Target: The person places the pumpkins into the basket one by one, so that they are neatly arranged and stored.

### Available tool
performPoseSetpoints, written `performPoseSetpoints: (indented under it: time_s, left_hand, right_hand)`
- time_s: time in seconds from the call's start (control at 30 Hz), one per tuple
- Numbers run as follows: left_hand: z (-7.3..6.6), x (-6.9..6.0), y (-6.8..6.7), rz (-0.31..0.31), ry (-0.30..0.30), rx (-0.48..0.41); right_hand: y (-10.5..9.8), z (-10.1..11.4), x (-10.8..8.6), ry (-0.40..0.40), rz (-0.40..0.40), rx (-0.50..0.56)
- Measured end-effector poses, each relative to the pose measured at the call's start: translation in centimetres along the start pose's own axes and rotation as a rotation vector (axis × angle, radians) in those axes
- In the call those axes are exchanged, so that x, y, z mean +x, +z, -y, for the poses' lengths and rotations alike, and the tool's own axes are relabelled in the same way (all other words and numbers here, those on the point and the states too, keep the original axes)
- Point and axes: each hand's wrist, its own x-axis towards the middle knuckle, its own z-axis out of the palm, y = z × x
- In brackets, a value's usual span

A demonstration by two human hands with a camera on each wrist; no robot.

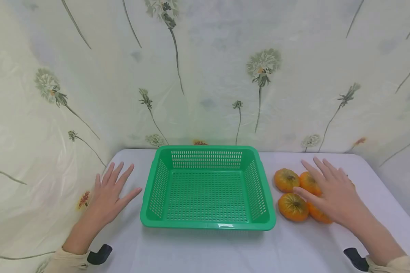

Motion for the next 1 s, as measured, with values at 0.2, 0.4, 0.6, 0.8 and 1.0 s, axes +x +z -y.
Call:
performPoseSetpoints:
  time_s: [0.2,0.4,0.6,0.8,1.0]
  left_hand:
    - [0.1,1.8,0.8,0.046,-0.011,-0.350]
    - [-0.3,2.8,1.4,0.046,-0.048,-0.657]
    - [-1.0,3.8,2.2,0.085,-0.146,-0.883]
    - [-1.2,4.5,2.9,0.101,-0.223,-0.970]
    - [-0.6,4.9,3.7,0.132,-0.252,-1.040]
  right_hand:
    - [-0.6,-1.7,-0.6,0.082,0.052,0.131]
    - [-0.2,-4.9,-1.5,0.180,0.067,0.169]
    - [0.5,-8.3,-3.6,0.339,0.057,0.212]
    - [1.4,-11.2,-5.4,0.399,0.026,0.248]
    - [2.3,-13.0,-6.6,0.429,0.031,0.276]
